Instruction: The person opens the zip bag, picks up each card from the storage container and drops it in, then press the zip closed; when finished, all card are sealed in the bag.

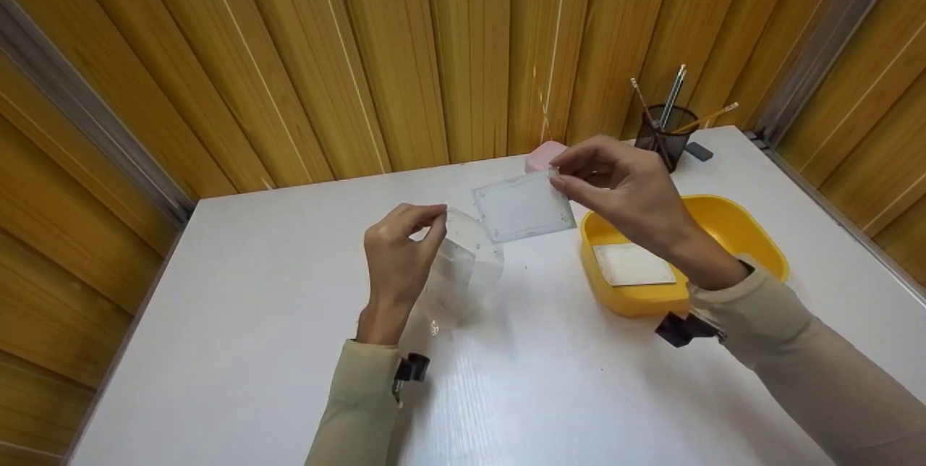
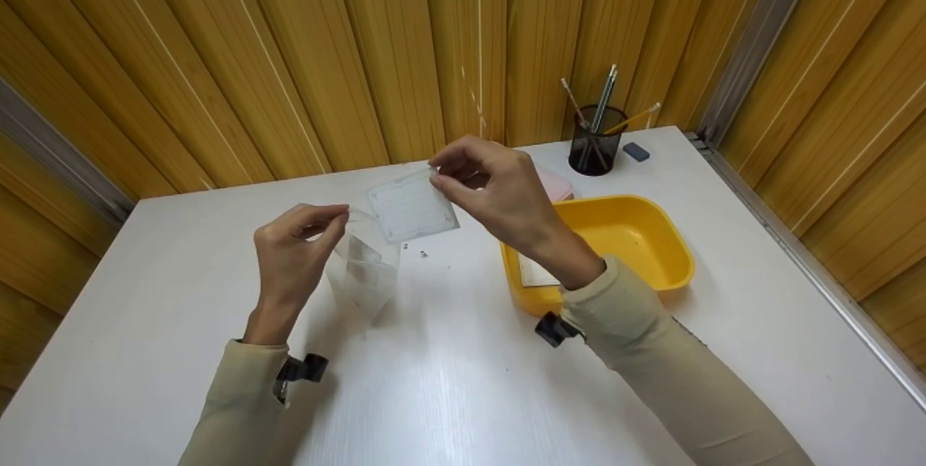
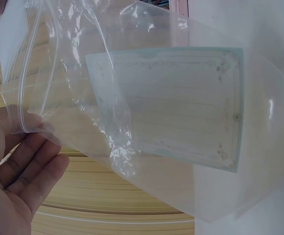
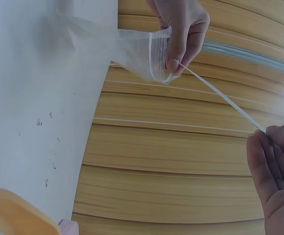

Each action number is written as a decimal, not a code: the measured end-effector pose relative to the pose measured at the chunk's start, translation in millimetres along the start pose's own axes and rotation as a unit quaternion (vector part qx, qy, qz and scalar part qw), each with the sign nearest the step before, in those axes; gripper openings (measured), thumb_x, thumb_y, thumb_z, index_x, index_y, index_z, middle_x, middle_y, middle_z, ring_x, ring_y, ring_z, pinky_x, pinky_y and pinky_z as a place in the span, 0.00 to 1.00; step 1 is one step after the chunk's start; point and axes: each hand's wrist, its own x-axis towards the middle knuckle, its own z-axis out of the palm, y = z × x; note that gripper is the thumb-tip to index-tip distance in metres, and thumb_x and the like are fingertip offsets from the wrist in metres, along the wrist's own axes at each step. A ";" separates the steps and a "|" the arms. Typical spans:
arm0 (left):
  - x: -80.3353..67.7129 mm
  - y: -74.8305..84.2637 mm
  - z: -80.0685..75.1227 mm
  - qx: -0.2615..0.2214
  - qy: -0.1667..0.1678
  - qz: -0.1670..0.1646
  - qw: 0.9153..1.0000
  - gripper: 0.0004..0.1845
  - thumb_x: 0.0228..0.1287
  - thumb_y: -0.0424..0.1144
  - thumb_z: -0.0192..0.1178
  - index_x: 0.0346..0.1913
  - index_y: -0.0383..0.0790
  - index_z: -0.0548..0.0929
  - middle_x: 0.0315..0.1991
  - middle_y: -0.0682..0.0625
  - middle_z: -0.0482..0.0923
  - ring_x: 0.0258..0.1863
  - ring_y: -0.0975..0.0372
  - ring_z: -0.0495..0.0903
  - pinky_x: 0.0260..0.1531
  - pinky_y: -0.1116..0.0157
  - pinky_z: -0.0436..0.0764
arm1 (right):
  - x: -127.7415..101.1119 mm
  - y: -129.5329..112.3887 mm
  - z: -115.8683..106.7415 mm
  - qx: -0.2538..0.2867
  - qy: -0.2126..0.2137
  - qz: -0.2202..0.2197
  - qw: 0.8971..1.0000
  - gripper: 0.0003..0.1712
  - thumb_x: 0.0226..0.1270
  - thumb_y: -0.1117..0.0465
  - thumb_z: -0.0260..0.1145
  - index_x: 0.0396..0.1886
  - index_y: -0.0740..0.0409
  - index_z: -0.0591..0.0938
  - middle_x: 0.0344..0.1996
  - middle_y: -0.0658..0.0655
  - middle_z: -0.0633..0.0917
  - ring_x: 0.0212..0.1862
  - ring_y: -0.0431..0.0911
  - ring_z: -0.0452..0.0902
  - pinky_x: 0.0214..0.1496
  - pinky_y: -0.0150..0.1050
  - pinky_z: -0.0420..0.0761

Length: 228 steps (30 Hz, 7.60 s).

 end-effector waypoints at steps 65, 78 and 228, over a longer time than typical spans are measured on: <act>1.6 1.2 1.5 -0.003 0.010 0.017 1.000 0.07 0.60 0.20 0.71 0.36 0.33 0.93 0.31 0.48 0.89 0.30 0.57 0.89 0.33 0.58 0.90 | 5.7 17.3 92.8 -0.110 -0.121 -0.137 0.977 0.08 0.65 0.73 0.77 0.42 0.65 0.88 0.37 0.57 0.84 0.37 0.47 0.84 0.41 0.34 0.87; 2.0 0.0 -0.5 0.000 0.014 0.010 1.000 0.06 0.61 0.21 0.71 0.37 0.33 0.93 0.31 0.46 0.89 0.31 0.56 0.90 0.35 0.58 0.90 | 3.4 33.8 23.3 -0.092 -0.090 -0.034 0.991 0.10 0.67 0.69 0.77 0.46 0.60 0.89 0.43 0.54 0.88 0.42 0.46 0.86 0.47 0.38 0.88; 5.3 2.3 5.1 -0.006 -0.002 0.013 1.000 0.04 0.62 0.23 0.72 0.37 0.33 0.92 0.32 0.46 0.89 0.31 0.57 0.89 0.36 0.61 0.90 | 12.5 3.3 74.9 -0.063 -0.066 -0.064 0.994 0.06 0.66 0.74 0.74 0.41 0.66 0.90 0.34 0.57 0.88 0.34 0.46 0.85 0.39 0.37 0.88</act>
